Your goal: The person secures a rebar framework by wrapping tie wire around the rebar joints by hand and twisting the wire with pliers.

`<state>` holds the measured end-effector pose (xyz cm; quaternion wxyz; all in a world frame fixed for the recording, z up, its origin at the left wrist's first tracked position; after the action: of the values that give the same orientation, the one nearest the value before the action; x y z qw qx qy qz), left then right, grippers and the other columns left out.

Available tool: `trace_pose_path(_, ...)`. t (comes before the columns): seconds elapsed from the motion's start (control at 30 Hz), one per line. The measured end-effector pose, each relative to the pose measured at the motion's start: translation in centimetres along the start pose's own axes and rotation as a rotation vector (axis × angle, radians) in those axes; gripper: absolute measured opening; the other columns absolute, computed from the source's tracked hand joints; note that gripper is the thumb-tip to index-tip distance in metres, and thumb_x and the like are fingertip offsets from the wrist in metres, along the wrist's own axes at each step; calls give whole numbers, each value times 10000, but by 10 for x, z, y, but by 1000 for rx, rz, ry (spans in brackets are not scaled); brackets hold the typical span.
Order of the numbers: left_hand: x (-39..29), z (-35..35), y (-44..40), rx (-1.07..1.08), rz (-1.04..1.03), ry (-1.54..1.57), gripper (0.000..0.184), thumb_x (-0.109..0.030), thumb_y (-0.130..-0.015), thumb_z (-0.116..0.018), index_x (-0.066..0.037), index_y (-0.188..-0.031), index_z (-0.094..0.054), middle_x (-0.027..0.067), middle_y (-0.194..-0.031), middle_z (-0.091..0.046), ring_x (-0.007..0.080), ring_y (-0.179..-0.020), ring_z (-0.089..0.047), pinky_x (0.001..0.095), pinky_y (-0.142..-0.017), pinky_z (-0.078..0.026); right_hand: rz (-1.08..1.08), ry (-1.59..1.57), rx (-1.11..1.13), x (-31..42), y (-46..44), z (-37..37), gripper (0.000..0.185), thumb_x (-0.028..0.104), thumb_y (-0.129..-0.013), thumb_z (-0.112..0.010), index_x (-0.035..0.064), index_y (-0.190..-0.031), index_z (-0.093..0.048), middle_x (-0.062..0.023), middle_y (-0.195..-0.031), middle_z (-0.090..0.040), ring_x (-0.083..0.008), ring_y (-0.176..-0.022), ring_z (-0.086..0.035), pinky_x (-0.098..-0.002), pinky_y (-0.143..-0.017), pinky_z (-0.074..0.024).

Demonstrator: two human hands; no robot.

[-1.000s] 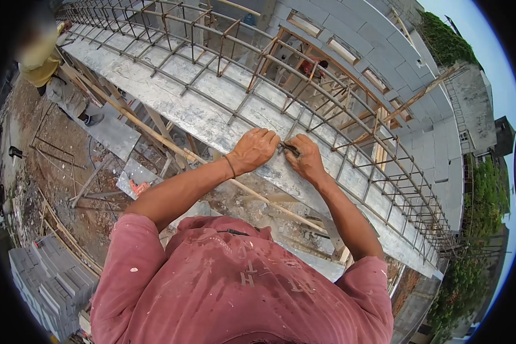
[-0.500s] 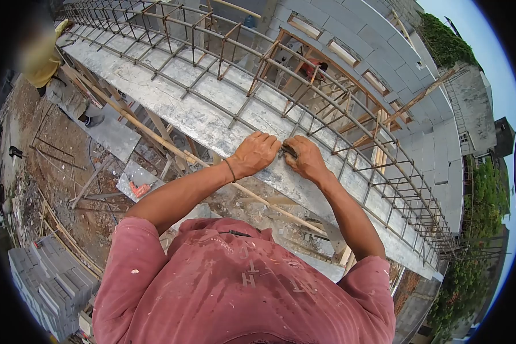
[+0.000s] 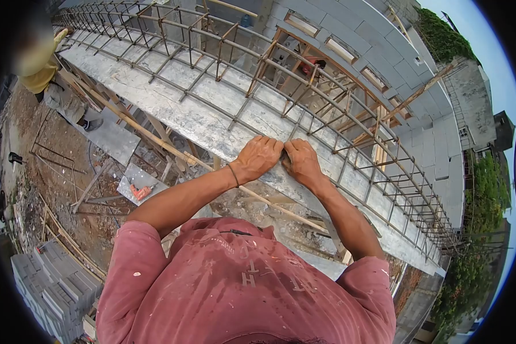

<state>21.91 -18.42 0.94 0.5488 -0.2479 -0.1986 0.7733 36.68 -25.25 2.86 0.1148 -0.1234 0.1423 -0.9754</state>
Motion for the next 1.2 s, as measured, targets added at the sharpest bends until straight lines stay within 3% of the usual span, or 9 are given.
trace_pose_path(0.3,-8,5,-20,156,144,229,200,24,-826,-642,17,-1017,-582,216,-964,-703,420,-963,-714,504,-820,-578,-52,-34,-53,0,5,-3,379,52,-764,-802,20,-1116,-664,-194,-1032,-682,-398,-989,-660,-479,-872,-529)
trace_pose_path(0.37,-11,3,-31,191,131,207,210,41,-815,-641,20,-1016,-582,235,-975,-707,432,-970,-715,515,-815,-580,-233,-404,-211,-13,15,-2,411,21,-785,-801,2,-1174,-671,-217,-1032,-711,-416,-974,-697,-475,-856,-559)
trace_pose_path(0.53,-9,5,-48,248,49,184,203,52,-810,-657,42,-1000,-587,266,-911,-718,448,-900,-732,534,-765,-586,-487,-420,-235,-17,25,-8,323,1,-790,-809,-22,-1104,-737,-217,-978,-738,-405,-903,-735,-455,-837,-581)
trace_pose_path(0.63,1,2,-47,320,195,272,194,17,-846,-700,58,-1001,-592,258,-851,-730,452,-823,-737,540,-719,-583,-589,-365,-286,-11,27,-7,229,10,-784,-822,-27,-1005,-778,-203,-944,-741,-385,-873,-741,-439,-833,-580)
trace_pose_path(0.8,6,-6,-22,-23,564,612,254,-5,-843,-779,54,-1061,-663,230,-820,-757,372,-823,-776,421,-727,-612,-722,-497,-336,-7,28,-12,148,20,-796,-819,-28,-933,-793,-198,-947,-739,-377,-847,-733,-441,-804,-572)
trace_pose_path(0.9,7,-17,-4,-70,809,881,317,25,-854,-789,63,-1135,-648,194,-876,-795,275,-853,-799,354,-753,-622,-699,-382,-434,-2,27,-17,89,17,-806,-807,-22,-882,-783,-182,-902,-714,-378,-835,-701,-467,-770,-543)
trace_pose_path(1.0,0,-26,9,-173,997,1146,427,55,-869,-770,73,-1246,-570,187,-994,-808,213,-911,-790,321,-792,-628,-567,-124,-572,19,18,-20,58,24,-825,-777,25,-882,-769,-131,-903,-668,-344,-938,-628,-479,-848,-466)
trace_pose_path(1.1,-16,-21,11,-240,1088,1310,534,117,-920,-701,71,-1384,-440,234,-1127,-770,248,-1035,-766,308,-860,-633,-576,-79,-632,33,19,-24,109,15,-842,-738,39,-943,-770,-118,-952,-680,-337,-963,-622,-476,-886,-452)
trace_pose_path(1.2,-20,-24,14,-256,1046,1219,555,129,-913,-689,63,-1396,-422,237,-1160,-761,240,-1049,-764,311,-874,-629,-535,-139,-673,48,30,-29,246,1,-849,-687,6,-1080,-775,-157,-1039,-674,-366,-1040,-588,-479,-938,-455)
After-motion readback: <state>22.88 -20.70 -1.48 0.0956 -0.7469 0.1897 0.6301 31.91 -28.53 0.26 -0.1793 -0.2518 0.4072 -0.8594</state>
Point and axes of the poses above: each hand's wrist, its own y-axis away from the middle knuckle, its own z-axis out of the back of the hand, x = y × z, the point moved 4 cm from there along -y, towards the middle knuckle
